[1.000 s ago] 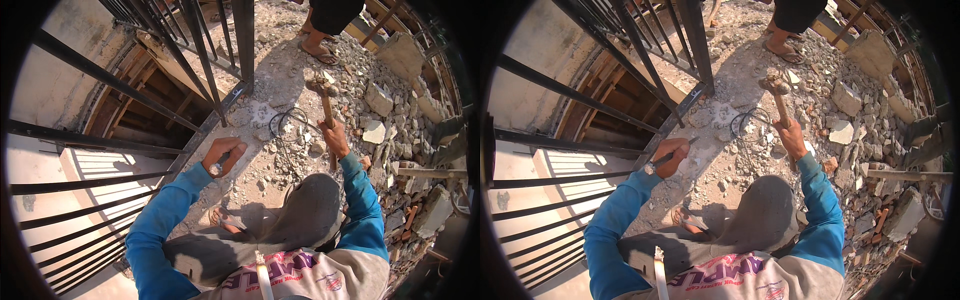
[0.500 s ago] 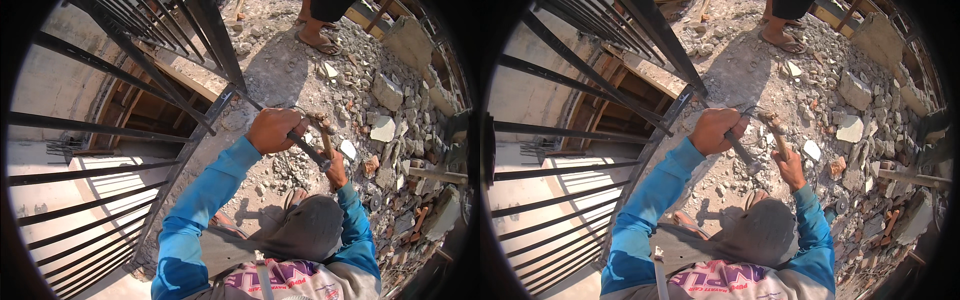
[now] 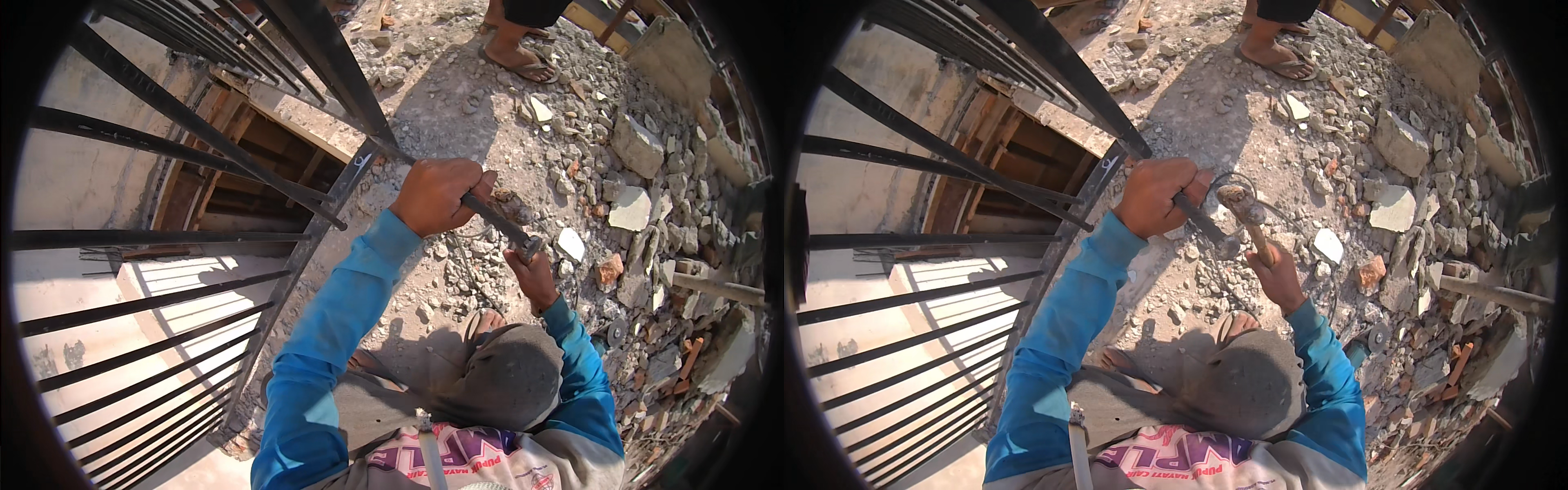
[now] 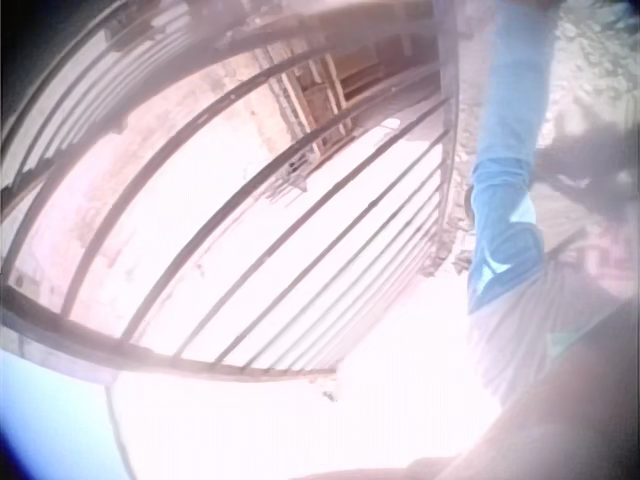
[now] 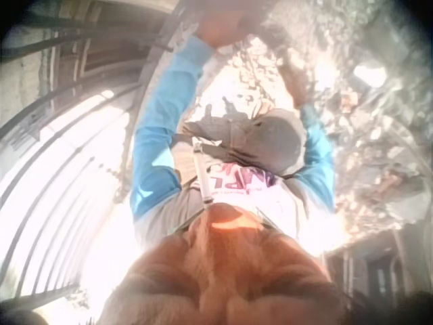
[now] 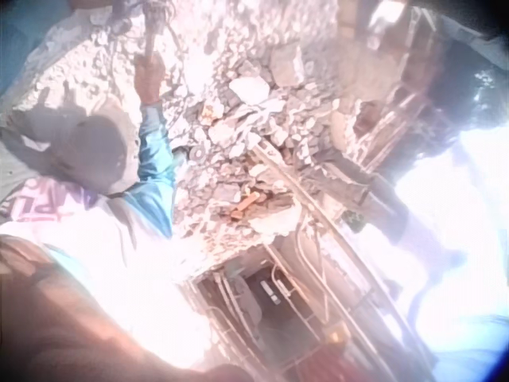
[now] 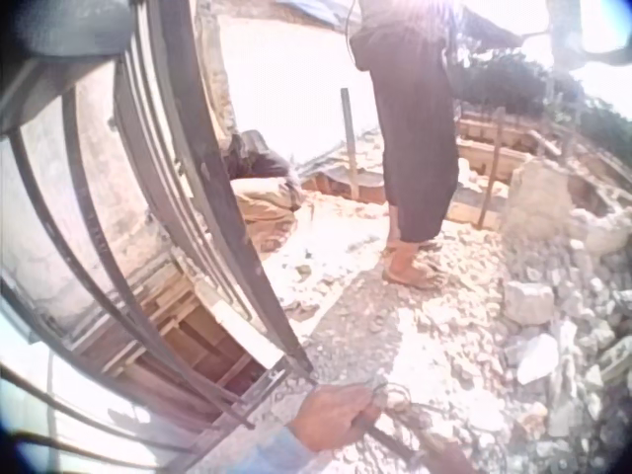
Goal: The person uses an angle grinder to cut through metal bars of a railing and then uses a hammer and a metal rod to pry and break the remaining connections from the concrete.
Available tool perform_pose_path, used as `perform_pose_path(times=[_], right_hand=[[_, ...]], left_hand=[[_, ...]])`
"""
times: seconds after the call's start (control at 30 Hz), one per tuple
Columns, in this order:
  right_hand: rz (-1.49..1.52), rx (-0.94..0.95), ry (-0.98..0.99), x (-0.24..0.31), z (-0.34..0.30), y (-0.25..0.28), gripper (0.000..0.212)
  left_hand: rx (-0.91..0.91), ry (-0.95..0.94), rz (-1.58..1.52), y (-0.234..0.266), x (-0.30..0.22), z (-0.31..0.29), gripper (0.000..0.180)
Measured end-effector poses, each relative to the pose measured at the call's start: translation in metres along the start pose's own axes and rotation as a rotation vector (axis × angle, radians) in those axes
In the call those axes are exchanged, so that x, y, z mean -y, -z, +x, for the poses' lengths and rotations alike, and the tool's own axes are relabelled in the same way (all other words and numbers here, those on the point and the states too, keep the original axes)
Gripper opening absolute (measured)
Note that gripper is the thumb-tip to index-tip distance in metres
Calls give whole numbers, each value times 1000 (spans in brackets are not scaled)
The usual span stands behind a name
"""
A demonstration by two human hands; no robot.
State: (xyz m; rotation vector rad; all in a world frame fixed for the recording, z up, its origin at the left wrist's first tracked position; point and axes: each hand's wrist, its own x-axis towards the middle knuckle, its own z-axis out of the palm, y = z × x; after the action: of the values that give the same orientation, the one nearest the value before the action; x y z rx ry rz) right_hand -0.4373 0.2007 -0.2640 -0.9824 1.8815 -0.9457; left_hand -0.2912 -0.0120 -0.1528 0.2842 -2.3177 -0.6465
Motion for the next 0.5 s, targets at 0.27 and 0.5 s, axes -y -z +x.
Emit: perform_pose_path(times=[0.27,0.5], right_hand=[[75,-30,104,58,-6,15,29],[724,18,799,177,-56,62,32]], left_hand=[[-141,54,-149,39,18,10,30],[-131,25,-162,37,23,2,16]])
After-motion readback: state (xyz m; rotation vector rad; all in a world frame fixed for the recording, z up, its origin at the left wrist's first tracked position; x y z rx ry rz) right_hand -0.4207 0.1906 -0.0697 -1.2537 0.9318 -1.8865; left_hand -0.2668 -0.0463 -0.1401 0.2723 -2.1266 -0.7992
